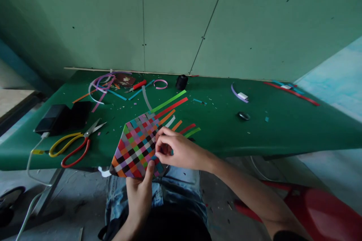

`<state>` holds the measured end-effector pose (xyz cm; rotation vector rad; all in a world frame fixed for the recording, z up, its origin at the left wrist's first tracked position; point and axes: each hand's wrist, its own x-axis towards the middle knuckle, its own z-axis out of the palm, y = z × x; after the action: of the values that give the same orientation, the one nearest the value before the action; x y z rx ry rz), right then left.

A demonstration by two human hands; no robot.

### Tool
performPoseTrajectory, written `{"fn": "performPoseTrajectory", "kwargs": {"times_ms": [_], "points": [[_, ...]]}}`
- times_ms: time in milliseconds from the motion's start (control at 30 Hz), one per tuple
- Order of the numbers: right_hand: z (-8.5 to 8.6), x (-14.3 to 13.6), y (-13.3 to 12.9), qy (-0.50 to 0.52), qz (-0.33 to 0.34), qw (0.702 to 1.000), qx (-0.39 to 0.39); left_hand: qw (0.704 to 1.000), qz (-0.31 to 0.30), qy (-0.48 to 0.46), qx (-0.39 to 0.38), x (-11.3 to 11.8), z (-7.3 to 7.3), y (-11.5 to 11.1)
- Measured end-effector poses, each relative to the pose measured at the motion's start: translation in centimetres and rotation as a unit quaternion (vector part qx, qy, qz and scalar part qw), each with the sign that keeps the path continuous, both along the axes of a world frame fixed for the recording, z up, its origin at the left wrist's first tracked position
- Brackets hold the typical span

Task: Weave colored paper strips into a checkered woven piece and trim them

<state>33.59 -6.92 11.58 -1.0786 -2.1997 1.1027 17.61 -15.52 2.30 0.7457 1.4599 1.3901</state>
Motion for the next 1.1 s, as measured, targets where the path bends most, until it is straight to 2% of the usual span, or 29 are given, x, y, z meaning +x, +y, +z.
{"fn": "performPoseTrajectory", "kwargs": {"times_ms": [167,433,600,933,1100], "points": [[-0.2,-0.2,-0.2,-0.006,0.006,1.0,0.014,1.0,-0.005,0.018,-0.002,-0.1,-0.1,-0.3],[0.8,-0.6,-0.9,-0.097,0.028,0.993,0.062,1.0,0.003,0.021,0.003,0.1,-0.3,-0.5],[1.0,-0.7,-1.3,-0.116,0.027,0.99,0.08,0.999,-0.009,0.035,0.021,0.0,-0.1,-0.5],[-0.3,0.2,-0.3,0.01,0.005,0.999,0.043,1.0,-0.003,0.024,0.013,-0.3,-0.1,-0.8],[-0.8,0.7,-0.2,0.055,0.029,0.996,0.063,1.0,-0.004,0.015,0.019,-0.7,-0.1,-0.9]]}}
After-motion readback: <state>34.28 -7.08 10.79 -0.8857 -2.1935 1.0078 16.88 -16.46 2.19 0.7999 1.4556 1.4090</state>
